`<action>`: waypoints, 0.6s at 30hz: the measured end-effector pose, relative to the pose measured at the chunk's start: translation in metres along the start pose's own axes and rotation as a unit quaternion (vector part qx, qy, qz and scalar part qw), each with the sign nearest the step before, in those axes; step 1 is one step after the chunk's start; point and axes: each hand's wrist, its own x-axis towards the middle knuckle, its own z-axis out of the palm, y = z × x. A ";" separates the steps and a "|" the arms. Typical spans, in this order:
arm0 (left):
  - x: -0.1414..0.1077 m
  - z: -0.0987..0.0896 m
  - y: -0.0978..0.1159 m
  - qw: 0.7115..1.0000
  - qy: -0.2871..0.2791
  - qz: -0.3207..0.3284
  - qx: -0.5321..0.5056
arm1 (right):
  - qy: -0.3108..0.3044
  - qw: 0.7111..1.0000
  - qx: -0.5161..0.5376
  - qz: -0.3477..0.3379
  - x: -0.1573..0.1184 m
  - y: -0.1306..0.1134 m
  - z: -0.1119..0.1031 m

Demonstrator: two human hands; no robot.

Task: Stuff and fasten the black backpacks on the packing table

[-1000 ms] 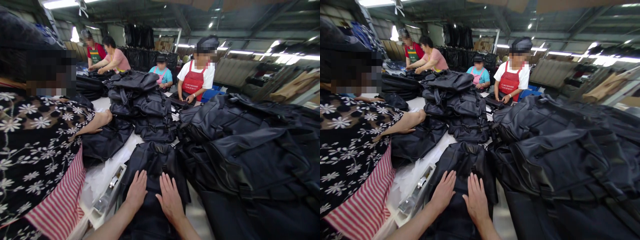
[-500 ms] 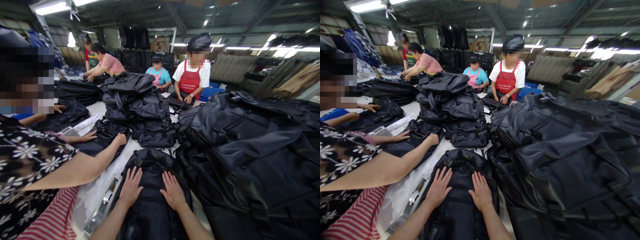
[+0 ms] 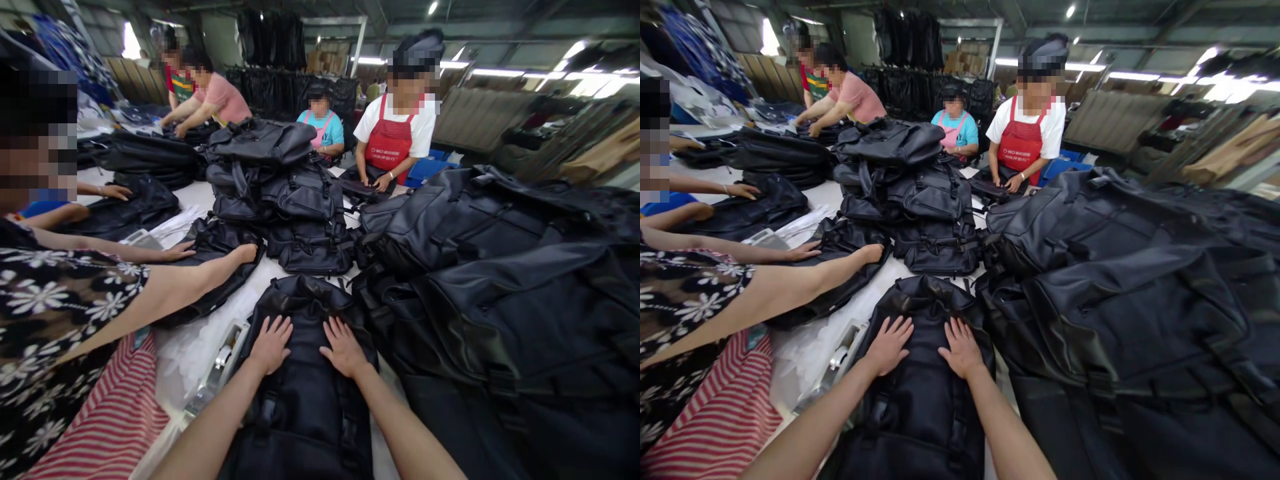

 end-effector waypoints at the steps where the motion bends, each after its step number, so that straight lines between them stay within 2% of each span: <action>1: -0.005 -0.007 0.001 1.000 0.002 -0.001 -0.017 | 0.006 1.000 0.003 -0.008 -0.007 -0.004 -0.007; 4: -0.040 -0.019 0.010 0.998 0.040 0.019 -0.054 | 0.072 0.996 0.027 -0.042 -0.044 -0.017 -0.012; 6: -0.072 -0.009 0.018 0.995 0.048 0.056 -0.060 | 0.090 0.993 0.052 -0.057 -0.073 -0.025 0.001; 8: -0.099 0.011 0.026 0.994 0.007 0.083 -0.068 | 0.036 0.995 0.077 -0.047 -0.092 -0.028 0.021; 10: -0.113 0.032 0.031 0.994 -0.038 0.069 -0.072 | -0.026 0.995 0.096 -0.015 -0.098 -0.029 0.038; 13: -0.115 0.047 0.035 0.995 -0.057 0.025 -0.074 | -0.060 0.991 0.117 0.015 -0.089 -0.028 0.044; 16: -0.105 0.042 0.039 0.992 -0.082 0.011 -0.098 | -0.067 0.989 0.134 0.009 -0.080 -0.030 0.030; 18: -0.097 0.035 0.041 0.991 -0.070 0.008 -0.110 | -0.025 0.990 0.138 0.006 -0.081 -0.035 0.022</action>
